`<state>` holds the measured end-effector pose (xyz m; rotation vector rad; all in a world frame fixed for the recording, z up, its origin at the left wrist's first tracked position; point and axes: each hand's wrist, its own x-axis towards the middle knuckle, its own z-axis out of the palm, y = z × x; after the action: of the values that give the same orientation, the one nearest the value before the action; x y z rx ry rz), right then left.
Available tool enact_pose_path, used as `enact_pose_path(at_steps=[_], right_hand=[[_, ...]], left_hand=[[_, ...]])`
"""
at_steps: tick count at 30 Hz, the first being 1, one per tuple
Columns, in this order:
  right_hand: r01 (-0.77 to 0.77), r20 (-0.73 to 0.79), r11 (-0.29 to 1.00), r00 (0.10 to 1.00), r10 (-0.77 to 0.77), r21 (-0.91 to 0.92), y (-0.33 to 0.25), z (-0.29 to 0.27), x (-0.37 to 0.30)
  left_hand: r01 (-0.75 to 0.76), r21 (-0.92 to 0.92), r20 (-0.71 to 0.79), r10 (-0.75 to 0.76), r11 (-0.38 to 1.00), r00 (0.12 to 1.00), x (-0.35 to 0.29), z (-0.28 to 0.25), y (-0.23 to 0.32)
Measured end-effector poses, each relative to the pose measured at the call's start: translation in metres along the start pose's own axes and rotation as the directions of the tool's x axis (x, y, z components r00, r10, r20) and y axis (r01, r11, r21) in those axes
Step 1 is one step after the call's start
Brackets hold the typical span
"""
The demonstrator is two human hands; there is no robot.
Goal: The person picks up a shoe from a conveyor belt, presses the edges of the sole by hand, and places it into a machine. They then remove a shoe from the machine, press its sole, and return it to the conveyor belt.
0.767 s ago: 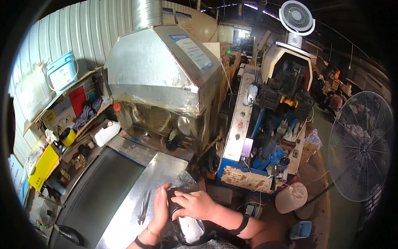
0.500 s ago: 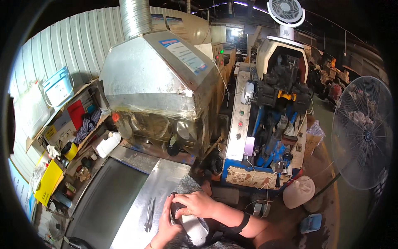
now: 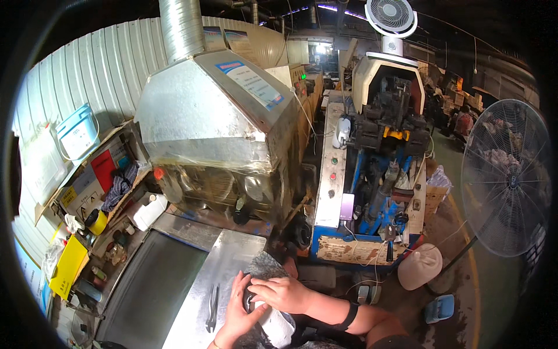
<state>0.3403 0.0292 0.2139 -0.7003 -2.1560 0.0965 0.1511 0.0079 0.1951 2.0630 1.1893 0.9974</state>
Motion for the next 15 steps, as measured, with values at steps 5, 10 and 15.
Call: enact_pose_path(at_steps=[5, 10, 15], right_hand=[[0.007, -0.091, 1.000, 0.996, -0.006, 0.013, 0.005, 0.006, 0.000], [-0.038, -0.026, 0.999, 0.999, 0.038, -0.018, 0.006, 0.006, -0.001], [-0.049, 0.169, 0.991, 0.985, 0.027, 0.123, 0.001, -0.020, 0.015]], left_hand=[[0.045, -0.162, -0.014, -0.048, 0.986, 0.999, 0.002, 0.005, -0.004], [0.029, -0.190, 0.002, -0.030, 0.981, 1.000, 0.003, 0.006, -0.012], [-0.008, -0.130, 0.041, 0.014, 0.992, 0.999, 0.002, 0.006, -0.012]])
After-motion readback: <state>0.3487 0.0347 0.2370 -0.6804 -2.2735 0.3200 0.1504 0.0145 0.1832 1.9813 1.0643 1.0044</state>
